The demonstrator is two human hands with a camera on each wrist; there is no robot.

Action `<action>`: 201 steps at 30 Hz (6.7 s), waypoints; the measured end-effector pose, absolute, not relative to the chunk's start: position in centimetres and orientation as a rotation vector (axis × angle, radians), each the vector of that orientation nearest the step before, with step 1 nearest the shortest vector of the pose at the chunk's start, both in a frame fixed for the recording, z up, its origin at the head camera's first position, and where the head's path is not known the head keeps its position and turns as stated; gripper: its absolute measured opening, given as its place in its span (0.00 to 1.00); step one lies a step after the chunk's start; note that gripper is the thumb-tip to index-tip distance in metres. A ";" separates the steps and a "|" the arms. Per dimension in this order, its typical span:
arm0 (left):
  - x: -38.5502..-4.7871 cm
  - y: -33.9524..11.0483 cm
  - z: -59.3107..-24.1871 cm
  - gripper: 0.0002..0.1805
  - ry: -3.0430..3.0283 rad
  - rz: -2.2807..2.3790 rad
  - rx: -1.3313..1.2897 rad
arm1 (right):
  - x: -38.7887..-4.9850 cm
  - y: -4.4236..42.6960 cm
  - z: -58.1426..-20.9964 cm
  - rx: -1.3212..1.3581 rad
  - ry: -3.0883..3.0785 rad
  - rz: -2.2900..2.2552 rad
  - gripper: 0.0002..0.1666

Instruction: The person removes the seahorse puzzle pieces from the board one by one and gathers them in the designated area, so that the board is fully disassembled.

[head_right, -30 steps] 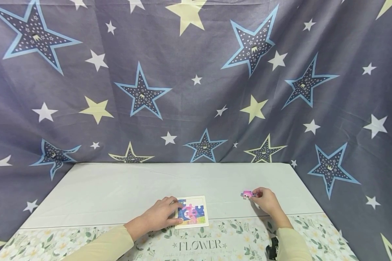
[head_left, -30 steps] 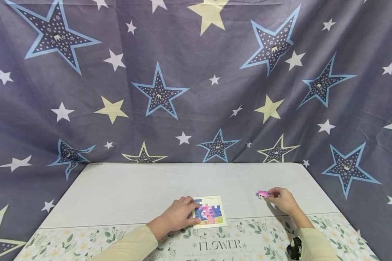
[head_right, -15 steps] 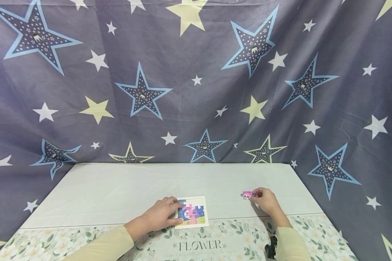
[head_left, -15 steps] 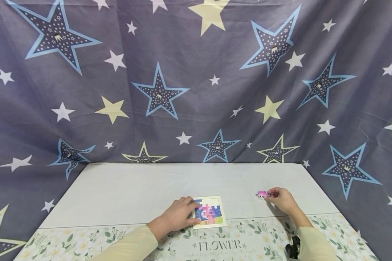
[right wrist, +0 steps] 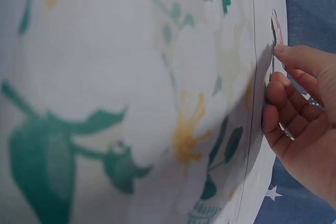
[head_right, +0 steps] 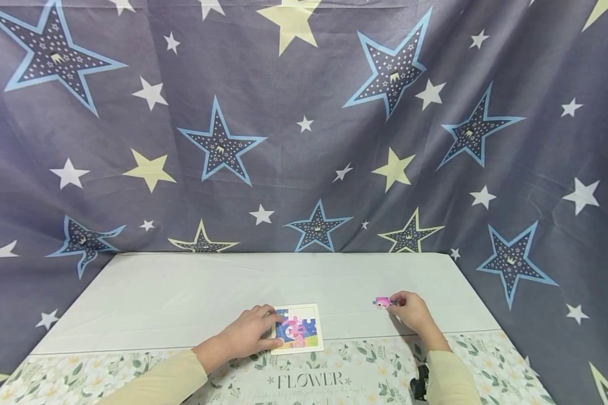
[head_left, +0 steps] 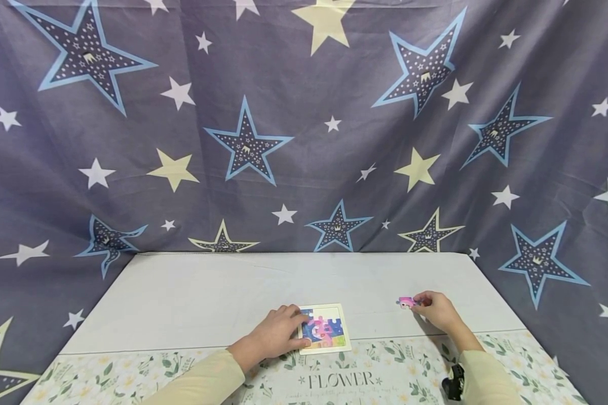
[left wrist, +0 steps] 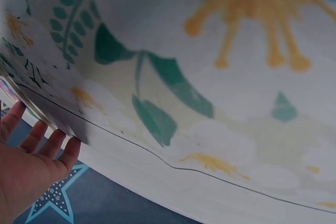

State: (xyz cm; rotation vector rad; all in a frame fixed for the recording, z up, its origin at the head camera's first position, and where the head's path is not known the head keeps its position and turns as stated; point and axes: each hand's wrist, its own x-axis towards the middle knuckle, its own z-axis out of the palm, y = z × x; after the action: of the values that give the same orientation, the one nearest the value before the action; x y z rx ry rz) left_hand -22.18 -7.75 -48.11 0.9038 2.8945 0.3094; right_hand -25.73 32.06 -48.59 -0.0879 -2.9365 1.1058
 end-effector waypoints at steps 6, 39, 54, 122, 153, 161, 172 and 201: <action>-22.1 -7.8 -48.0 0.33 2.894 0.312 0.923 | -25.6 32.1 -48.5 -0.096 -2.939 1.111 0.16; -22.2 -7.8 -48.0 0.33 2.892 0.305 0.898 | -25.6 32.0 -48.2 -0.088 -2.982 1.099 0.15; -22.3 -7.8 -48.2 0.33 2.897 0.282 0.894 | -25.6 31.9 -48.2 -0.115 -2.991 1.096 0.15; -21.1 -8.3 -48.2 0.32 2.877 0.263 0.919 | -25.1 20.5 -47.1 0.375 -2.895 1.116 0.09; -21.2 -8.4 -48.3 0.30 2.877 0.331 0.948 | -24.3 14.5 -47.2 0.645 -2.946 1.125 0.08; -21.1 -8.3 -48.1 0.29 2.879 0.343 0.937 | -24.2 13.1 -47.2 0.673 -2.988 1.091 0.08; -21.3 -8.4 -48.3 0.29 2.873 0.347 0.949 | -24.5 11.8 -47.6 0.706 -2.990 1.042 0.09; -21.1 -8.4 -47.7 0.29 2.880 0.362 0.944 | -24.8 10.6 -47.6 0.579 -3.089 0.910 0.09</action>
State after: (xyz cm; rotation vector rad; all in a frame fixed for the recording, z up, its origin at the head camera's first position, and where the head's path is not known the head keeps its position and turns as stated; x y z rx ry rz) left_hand -21.11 -8.39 -47.71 0.9440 2.8798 0.3621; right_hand -24.83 10.58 -47.57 0.5789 -3.0887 0.9100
